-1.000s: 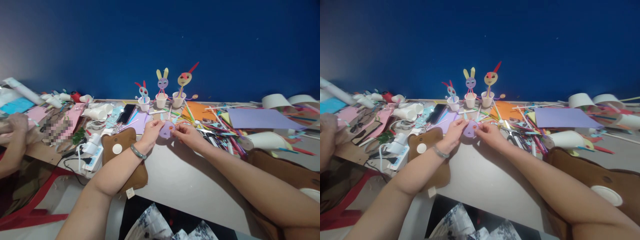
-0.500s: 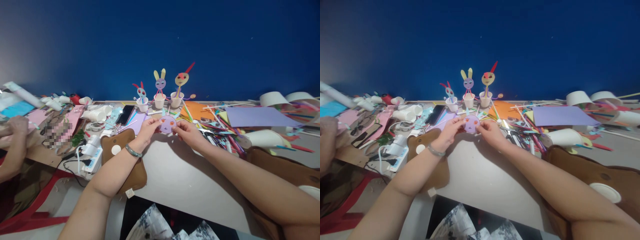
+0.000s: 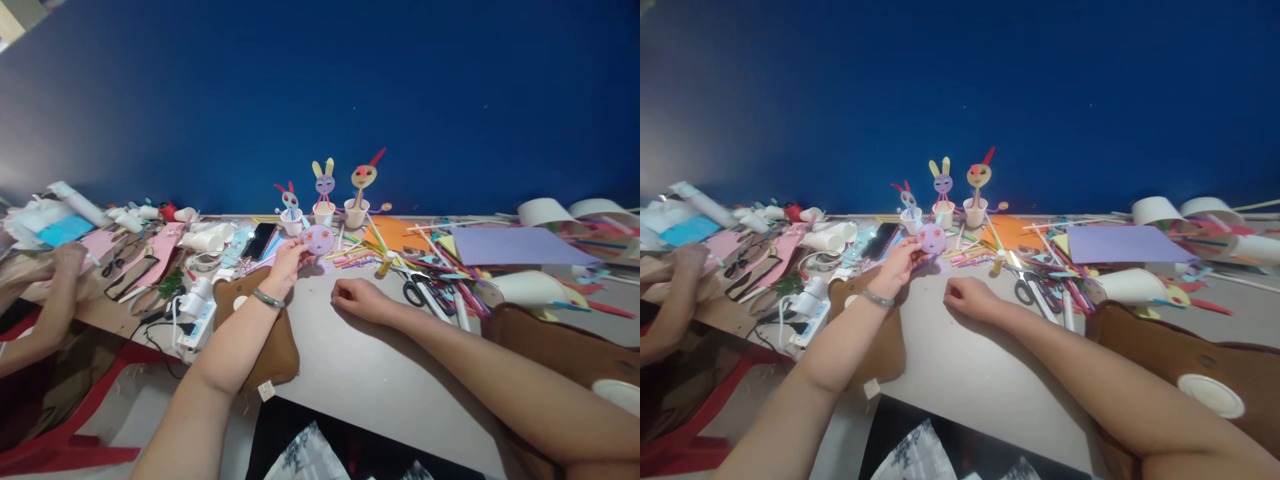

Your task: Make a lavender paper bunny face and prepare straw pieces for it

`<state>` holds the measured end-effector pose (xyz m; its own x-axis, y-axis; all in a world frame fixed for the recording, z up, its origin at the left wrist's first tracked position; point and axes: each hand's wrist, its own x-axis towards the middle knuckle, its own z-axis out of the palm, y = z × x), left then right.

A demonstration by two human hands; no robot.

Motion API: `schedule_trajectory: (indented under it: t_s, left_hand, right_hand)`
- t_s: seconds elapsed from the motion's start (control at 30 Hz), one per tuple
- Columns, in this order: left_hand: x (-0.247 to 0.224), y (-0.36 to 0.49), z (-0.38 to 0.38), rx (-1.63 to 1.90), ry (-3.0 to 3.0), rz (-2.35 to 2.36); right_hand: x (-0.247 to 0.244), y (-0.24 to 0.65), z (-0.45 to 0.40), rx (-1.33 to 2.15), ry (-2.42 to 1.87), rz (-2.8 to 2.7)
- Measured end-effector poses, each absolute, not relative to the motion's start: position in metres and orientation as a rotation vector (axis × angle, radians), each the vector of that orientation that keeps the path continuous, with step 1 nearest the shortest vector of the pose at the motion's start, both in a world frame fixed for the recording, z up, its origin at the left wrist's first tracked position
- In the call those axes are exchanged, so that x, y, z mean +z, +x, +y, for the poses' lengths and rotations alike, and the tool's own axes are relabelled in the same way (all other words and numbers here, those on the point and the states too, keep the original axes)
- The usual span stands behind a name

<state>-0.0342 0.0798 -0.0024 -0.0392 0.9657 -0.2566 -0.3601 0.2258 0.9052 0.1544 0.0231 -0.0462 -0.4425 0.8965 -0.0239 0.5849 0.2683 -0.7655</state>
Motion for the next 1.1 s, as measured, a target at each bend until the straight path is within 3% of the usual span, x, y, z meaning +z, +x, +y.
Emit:
schedule_trajectory:
  t_s: [0.43,1.1]
  left_hand:
    - [-0.0012,-0.0344,0.0787,1.289,0.698,1.125]
    - [-0.0083,-0.034,0.0803,1.289,0.75,1.099]
  right_hand:
    - [-0.049,0.1525,0.0205,0.754,-1.38,-2.352]
    - [-0.0509,0.1513,0.0204,0.677,-1.393,-2.403]
